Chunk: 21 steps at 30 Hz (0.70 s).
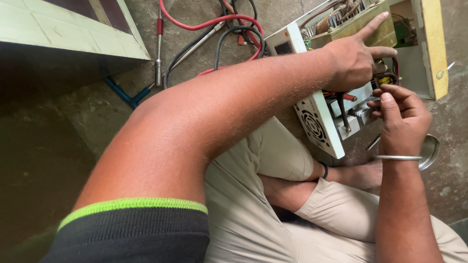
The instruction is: The person sits on the floor and works on an open electronic device, likely a power supply unit. They use a yellow-handled screwdriver to adjust internal components and wires, occasionally using their fingers to hold parts in place.
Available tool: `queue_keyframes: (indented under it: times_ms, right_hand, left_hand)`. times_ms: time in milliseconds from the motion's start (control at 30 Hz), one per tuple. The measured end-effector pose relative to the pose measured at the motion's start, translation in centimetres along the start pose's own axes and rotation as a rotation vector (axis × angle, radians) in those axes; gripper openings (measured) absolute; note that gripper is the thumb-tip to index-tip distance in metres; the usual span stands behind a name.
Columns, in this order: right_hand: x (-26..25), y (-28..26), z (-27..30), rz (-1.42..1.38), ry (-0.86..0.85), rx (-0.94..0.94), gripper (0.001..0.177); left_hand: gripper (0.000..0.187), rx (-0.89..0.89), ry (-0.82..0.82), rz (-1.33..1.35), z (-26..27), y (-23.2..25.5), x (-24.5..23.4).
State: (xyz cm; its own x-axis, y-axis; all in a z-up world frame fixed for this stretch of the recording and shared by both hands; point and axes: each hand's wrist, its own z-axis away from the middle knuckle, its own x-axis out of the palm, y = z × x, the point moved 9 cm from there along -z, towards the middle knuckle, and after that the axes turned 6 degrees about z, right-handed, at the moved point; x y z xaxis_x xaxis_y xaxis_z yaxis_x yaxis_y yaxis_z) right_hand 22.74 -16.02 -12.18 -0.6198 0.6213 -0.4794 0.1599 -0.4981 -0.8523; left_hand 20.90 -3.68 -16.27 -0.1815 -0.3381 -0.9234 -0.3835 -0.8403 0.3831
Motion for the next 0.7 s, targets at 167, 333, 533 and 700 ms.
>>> queue_keyframes:
  times_ms: [167,333,533,700]
  right_hand:
    - [0.1,-0.1,0.1,0.008,0.002,0.002,0.017]
    - [0.0,-0.2,0.1,0.010,0.003,-0.009,0.016]
    - [0.0,-0.2,0.2,0.020,-0.002,-0.024,0.016]
    - [0.0,0.1,0.3,0.012,0.002,-0.018,0.016]
  left_hand:
    - [0.018,-0.017,0.039,0.018,-0.2,-0.1,0.0]
    - [0.019,-0.035,0.067,0.058,-0.4,-0.7,0.0]
    - [0.021,-0.037,0.108,0.027,-0.6,-0.8,0.3]
    - [0.020,-0.037,0.110,0.064,-0.9,-1.0,0.5]
